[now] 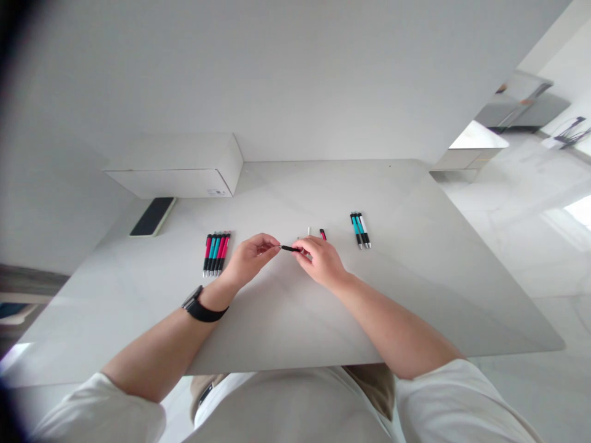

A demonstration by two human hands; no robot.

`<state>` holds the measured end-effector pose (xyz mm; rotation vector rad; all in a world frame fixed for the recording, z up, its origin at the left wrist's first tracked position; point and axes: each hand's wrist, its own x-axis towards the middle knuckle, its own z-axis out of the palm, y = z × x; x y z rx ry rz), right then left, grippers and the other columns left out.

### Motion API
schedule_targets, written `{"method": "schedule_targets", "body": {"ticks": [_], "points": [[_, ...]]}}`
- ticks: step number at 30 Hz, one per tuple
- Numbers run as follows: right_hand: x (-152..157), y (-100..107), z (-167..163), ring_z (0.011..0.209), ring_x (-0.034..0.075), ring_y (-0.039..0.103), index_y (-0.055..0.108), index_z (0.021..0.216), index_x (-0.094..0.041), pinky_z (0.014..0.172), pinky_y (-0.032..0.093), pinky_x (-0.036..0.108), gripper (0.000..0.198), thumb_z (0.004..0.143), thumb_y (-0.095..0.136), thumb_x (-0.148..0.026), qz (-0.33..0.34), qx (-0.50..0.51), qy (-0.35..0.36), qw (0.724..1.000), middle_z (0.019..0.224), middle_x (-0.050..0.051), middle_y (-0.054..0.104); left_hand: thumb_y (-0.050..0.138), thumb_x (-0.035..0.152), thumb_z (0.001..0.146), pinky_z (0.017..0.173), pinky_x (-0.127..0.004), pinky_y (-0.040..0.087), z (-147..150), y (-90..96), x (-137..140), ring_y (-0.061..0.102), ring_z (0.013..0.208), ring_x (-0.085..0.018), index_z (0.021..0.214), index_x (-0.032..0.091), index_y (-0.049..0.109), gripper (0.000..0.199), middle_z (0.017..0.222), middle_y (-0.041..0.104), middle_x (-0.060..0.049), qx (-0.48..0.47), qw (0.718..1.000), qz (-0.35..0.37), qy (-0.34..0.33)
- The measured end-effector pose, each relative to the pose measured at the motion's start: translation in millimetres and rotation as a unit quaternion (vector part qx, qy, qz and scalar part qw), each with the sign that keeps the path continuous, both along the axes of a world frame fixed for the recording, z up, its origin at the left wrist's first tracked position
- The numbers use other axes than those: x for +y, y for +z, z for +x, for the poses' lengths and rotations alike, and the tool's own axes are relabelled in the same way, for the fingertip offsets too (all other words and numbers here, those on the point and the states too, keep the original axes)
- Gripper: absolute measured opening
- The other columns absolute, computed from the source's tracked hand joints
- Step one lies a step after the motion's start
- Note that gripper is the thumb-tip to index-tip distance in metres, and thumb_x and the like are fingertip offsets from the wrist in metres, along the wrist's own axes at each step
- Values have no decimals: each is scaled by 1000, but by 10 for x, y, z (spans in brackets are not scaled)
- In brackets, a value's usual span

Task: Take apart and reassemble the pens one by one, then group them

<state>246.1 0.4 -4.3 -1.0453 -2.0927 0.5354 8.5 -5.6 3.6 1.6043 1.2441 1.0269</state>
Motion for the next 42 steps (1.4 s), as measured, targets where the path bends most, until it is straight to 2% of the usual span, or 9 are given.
{"method": "schedule_targets", "body": {"ticks": [6, 15, 23, 25, 28, 33, 38, 42], "points": [[-23, 22, -8, 89, 19, 67, 68, 111, -26, 86, 56, 35, 12, 102, 60, -25, 27, 2, -6, 1000, 103, 6, 71, 71, 43, 93, 82, -31, 53, -12, -3, 2, 69, 88, -18, 103, 22, 73, 23, 99, 76, -5, 8, 1000, -11, -11], [-35, 5, 7, 89, 21, 67, 68, 109, -27, 87, 56, 38, 13, 102, 58, -25, 36, 10, -18, 999, 102, 6, 71, 74, 43, 90, 79, -30, 52, -8, 10, 7, 67, 86, -17, 102, 21, 71, 25, 99, 74, -6, -68, 994, -72, -40], [-28, 53, 27, 88, 21, 66, 67, 101, -25, 86, 54, 36, 19, 105, 54, -38, -4, -26, -14, 1000, 94, 6, 70, 75, 41, 90, 76, -29, 51, -7, 6, -10, 66, 82, -16, 98, 21, 73, 21, 94, 74, -5, -42, 998, -39, -33], [-30, 46, 31, 88, 20, 66, 66, 111, -25, 84, 54, 35, 18, 104, 58, -39, -12, -24, -8, 1000, 101, 6, 70, 75, 41, 90, 77, -30, 52, -11, 6, -8, 66, 83, -16, 99, 21, 73, 22, 95, 74, -5, -43, 998, -39, -31], [-38, 28, 29, 90, 20, 66, 58, 128, -27, 81, 56, 34, 33, 98, 66, -37, -9, -4, -7, 1000, 115, 8, 68, 74, 42, 90, 78, -30, 53, -19, 9, 1, 67, 84, -17, 99, 21, 73, 23, 95, 74, -6, -45, 998, -40, -27], [-38, 32, 27, 96, 21, 66, 61, 113, -27, 85, 57, 37, 12, 102, 56, -28, 3, -22, 2, 1000, 115, 8, 66, 75, 44, 89, 78, -31, 53, -21, 15, 7, 68, 84, -18, 98, 21, 74, 25, 95, 75, -6, -39, 998, -38, -23], [-46, 70, 36, 94, 21, 66, 58, 125, -27, 79, 58, 35, 26, 99, 62, -31, -7, -12, 4, 1000, 119, 9, 65, 76, 43, 88, 76, -30, 53, -14, 14, 3, 67, 82, -17, 96, 21, 74, 24, 93, 75, -6, -40, 999, -32, -18], [-49, 78, 34, 96, 21, 66, 61, 114, -27, 85, 57, 36, 13, 102, 57, -28, 1, -23, 11, 1000, 117, 8, 65, 75, 42, 90, 76, -30, 53, -12, 12, 2, 68, 83, -17, 98, 21, 74, 22, 95, 75, -6, -33, 999, -31, -25]]}}
